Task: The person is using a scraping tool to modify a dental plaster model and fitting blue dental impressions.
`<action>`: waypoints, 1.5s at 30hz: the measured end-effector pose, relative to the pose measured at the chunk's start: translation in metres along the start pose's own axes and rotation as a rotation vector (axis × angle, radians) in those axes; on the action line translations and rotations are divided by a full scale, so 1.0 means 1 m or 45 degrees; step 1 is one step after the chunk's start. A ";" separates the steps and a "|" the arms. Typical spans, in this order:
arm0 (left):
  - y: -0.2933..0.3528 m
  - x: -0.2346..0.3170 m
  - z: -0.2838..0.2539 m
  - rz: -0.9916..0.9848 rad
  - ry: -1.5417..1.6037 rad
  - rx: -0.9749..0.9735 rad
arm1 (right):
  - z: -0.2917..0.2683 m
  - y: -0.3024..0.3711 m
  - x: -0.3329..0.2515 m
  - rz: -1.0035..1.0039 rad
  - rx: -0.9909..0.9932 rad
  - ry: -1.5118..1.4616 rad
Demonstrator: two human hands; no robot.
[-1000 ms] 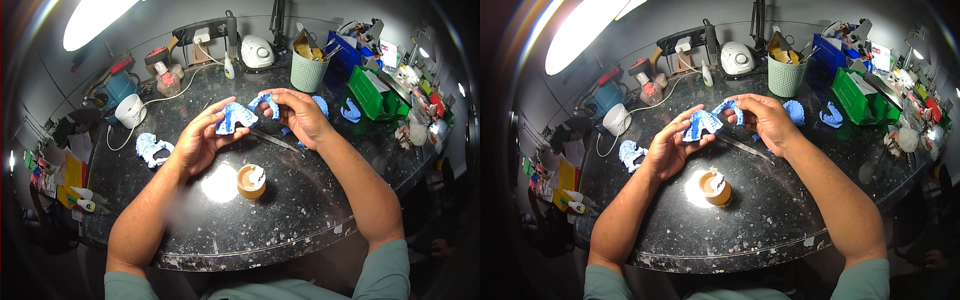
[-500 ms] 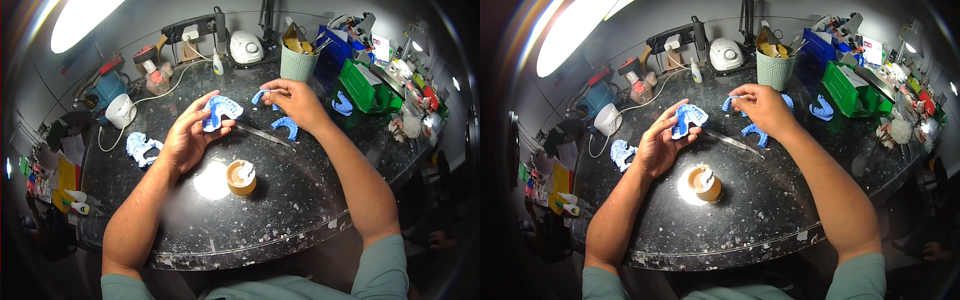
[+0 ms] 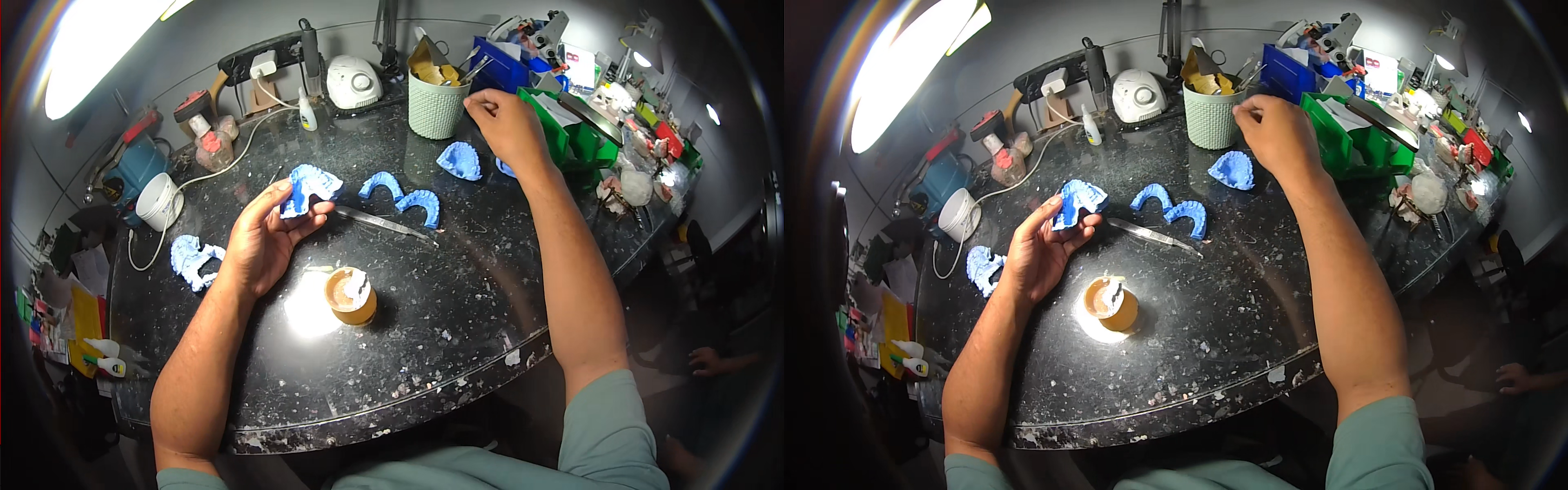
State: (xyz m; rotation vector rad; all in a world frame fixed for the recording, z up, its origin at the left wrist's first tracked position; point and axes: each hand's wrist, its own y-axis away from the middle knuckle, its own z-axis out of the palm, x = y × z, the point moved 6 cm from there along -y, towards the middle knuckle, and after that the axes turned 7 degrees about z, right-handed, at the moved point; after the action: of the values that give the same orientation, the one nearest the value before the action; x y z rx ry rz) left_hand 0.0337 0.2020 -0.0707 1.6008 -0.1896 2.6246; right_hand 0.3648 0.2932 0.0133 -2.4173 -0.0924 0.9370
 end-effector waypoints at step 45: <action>0.000 0.001 0.007 -0.028 0.058 -0.089 | 0.031 0.046 -0.068 -0.418 -0.538 -0.030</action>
State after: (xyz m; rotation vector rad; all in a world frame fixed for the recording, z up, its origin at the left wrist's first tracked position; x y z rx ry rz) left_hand 0.0398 0.2012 -0.0664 1.5109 -0.2570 2.6044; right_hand 0.2877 0.2518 0.0121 -2.6506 -0.7392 0.8568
